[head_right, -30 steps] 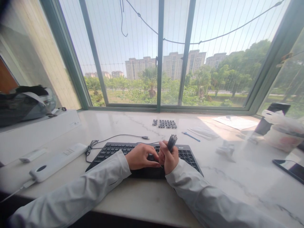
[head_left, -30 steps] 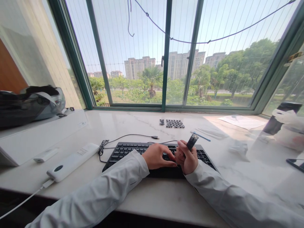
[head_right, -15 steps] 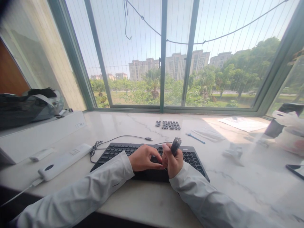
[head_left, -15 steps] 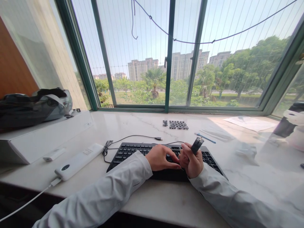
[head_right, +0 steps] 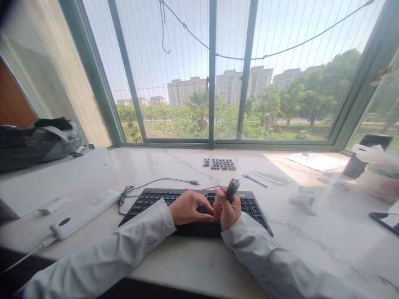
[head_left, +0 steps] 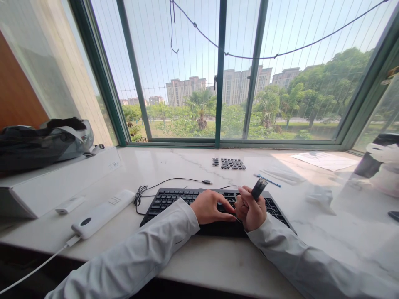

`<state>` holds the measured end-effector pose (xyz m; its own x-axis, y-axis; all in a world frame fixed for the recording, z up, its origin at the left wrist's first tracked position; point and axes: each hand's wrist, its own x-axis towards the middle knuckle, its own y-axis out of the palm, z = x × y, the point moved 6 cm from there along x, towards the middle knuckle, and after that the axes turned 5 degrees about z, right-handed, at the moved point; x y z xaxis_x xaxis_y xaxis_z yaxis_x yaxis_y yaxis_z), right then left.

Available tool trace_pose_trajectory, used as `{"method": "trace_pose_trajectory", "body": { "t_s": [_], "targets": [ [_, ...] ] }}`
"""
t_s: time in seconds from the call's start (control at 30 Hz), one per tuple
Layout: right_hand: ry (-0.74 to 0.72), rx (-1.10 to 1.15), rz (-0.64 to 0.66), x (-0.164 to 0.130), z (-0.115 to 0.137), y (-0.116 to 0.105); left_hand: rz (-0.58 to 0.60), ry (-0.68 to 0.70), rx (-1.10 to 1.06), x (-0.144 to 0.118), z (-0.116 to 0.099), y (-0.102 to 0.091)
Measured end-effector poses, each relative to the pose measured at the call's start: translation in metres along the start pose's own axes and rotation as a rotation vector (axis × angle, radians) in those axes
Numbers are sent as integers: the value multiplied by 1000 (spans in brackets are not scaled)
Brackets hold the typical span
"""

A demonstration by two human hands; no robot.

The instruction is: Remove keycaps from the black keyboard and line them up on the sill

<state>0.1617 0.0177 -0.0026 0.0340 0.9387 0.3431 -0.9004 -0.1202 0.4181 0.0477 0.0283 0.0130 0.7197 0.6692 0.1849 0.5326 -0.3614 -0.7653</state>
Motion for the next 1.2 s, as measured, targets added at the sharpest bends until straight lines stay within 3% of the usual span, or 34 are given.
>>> {"method": "trace_pose_trajectory", "body": {
  "t_s": [0.37, 0.6, 0.93, 1.2],
  "targets": [
    [-55, -41, 40, -5, 4, 3, -15, -7, 16, 0, -2, -1],
    [-42, -198, 59, -5, 5, 7, -28, -14, 25, 1, 7, 2],
    [-195, -612, 139, -8, 10, 6, -13, -12, 14, 2, 4, 1],
    [-210, -622, 149, -12, 14, 7, -51, 42, 28, 0, -1, -1]
  ]
}}
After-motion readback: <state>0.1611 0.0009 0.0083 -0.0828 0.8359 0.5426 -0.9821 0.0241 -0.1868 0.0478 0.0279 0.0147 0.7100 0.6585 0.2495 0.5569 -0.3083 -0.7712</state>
